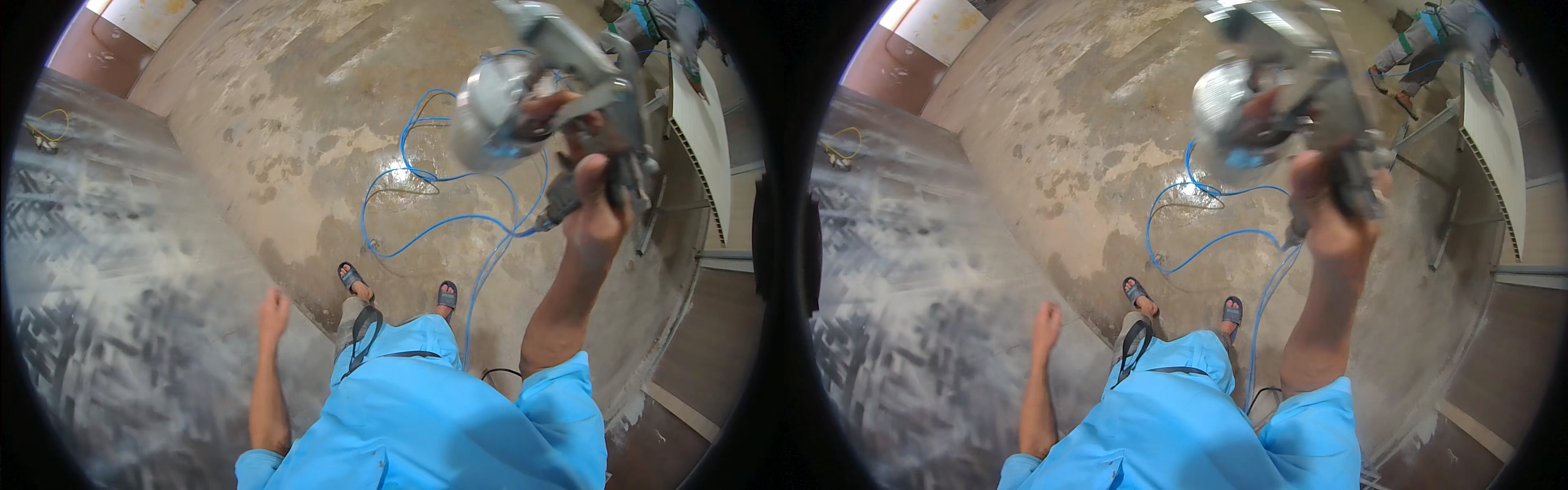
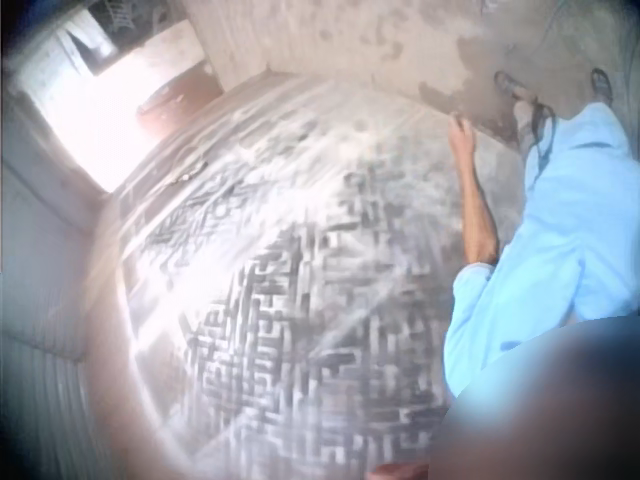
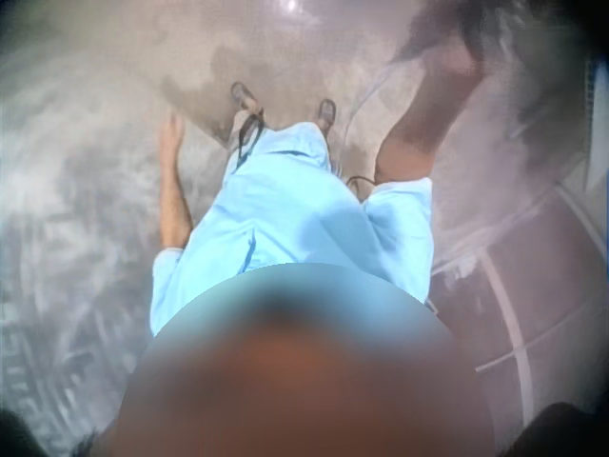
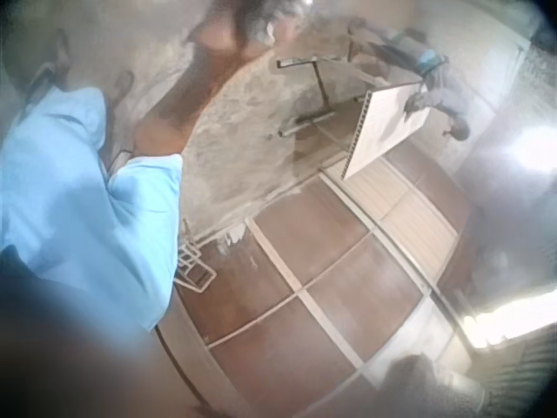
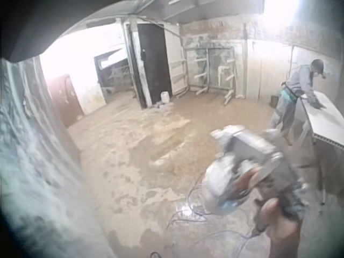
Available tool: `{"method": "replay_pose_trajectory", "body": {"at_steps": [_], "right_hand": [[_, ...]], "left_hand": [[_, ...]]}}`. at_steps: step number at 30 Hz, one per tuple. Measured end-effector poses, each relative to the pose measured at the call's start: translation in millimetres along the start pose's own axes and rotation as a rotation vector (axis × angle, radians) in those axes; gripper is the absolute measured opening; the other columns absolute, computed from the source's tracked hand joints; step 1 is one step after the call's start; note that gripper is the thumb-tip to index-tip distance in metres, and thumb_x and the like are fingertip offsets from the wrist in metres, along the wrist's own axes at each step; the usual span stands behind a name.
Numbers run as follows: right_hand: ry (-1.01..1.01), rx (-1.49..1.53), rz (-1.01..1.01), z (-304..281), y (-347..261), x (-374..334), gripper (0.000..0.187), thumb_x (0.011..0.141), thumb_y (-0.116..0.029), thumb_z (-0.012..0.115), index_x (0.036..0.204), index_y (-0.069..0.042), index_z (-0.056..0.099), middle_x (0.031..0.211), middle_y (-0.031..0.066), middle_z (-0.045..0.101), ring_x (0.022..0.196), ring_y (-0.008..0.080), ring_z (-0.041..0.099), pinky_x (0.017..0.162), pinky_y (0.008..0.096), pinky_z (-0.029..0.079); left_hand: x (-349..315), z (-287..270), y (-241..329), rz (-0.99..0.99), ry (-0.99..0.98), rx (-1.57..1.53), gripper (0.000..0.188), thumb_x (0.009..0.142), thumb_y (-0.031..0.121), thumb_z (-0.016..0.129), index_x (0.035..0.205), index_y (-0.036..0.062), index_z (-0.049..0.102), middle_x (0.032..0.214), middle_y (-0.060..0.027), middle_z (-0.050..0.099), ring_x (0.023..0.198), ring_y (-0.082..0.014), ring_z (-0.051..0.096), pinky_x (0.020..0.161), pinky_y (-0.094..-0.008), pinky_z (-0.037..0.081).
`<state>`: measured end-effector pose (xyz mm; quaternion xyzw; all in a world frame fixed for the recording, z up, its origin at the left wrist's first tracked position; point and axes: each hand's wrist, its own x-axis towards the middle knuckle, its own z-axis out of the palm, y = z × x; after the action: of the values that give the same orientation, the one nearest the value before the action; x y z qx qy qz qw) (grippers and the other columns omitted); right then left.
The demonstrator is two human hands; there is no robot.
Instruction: The person carries a large white board with another worker, places it on a metal stand, then uses a spray gun to apply a coat of paint to the board's surface. The person moves the spray gun in steady horizontal passes across the board.
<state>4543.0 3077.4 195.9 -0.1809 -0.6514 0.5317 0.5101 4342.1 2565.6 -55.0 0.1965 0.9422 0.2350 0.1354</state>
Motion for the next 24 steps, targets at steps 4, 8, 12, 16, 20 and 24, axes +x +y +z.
{"method": "replay_pose_trajectory", "body": {"at_steps": [4,8,12,16,20,24], "right_hand": [[0.019,-0.038,-0.184,55.1,-4.7,-1.6,0.051,0.103,-0.033,0.052,0.132,0.009,0.051,0.122,0.0178,0.062,0.118,0.0262,0.057,0.11,0.0431,0.039],[0.109,-0.185,-0.04,105.0,18.8,-54.6,0.04,0.097,-0.008,0.059,0.136,0.002,0.054,0.118,0.0117,0.066,0.111,0.0214,0.062,0.101,0.0386,0.046],[0.231,-0.173,0.386,153.4,101.5,-124.2,0.043,0.092,0.003,0.061,0.134,-0.001,0.056,0.113,0.0062,0.068,0.103,0.0151,0.064,0.092,0.0298,0.051],[0.291,-0.198,0.694,192.1,189.9,-205.3,0.042,0.089,0.001,0.066,0.13,-0.001,0.059,0.109,0.0053,0.069,0.094,0.0136,0.065,0.085,0.0286,0.052],[0.43,-0.371,0.856,242.6,274.2,-263.6,0.057,0.082,-0.007,0.072,0.137,-0.001,0.055,0.115,0.013,0.07,0.102,0.0225,0.066,0.091,0.0348,0.05],[0.504,-0.512,1.007,307.1,327.3,-281.9,0.063,0.083,-0.01,0.071,0.142,-0.001,0.051,0.122,0.0208,0.068,0.112,0.03,0.065,0.097,0.0389,0.048]], "left_hand": [[-56.8,93.0,-131.6,-0.74,-0.439,-0.383,0.029,0.094,0.03,0.059,0.09,0.002,0.067,0.078,-0.0106,0.068,0.065,-0.0181,0.064,0.06,-0.0326,0.051],[-106.8,94.8,-210.4,-0.781,-0.456,-0.349,0.029,0.094,0.03,0.056,0.094,0.0025,0.067,0.079,-0.0111,0.068,0.062,-0.02,0.063,0.054,-0.0347,0.05],[-77.8,46.8,-256.7,-1.059,-0.461,-0.644,0.026,0.093,0.028,0.055,0.095,0.0044,0.066,0.079,-0.0107,0.066,0.062,-0.02,0.063,0.052,-0.0352,0.049],[15.2,-5.3,-282.4,-1.245,-0.251,-0.78,0.022,0.092,0.025,0.055,0.096,0.0063,0.065,0.08,-0.0103,0.064,0.061,-0.02,0.062,0.049,-0.0358,0.049],[143.8,-44.9,-274.2,-0.999,-0.061,-0.783,0.02,0.094,0.026,0.055,0.1,0.0078,0.062,0.081,-0.0046,0.062,0.062,-0.0162,0.06,0.048,-0.0298,0.047],[253.2,-65.7,-237.9,-0.703,-0.135,-0.768,0.026,0.095,0.027,0.054,0.11,0.0076,0.062,0.087,-0.005,0.064,0.067,-0.016,0.062,0.056,-0.0304,0.05]]}}
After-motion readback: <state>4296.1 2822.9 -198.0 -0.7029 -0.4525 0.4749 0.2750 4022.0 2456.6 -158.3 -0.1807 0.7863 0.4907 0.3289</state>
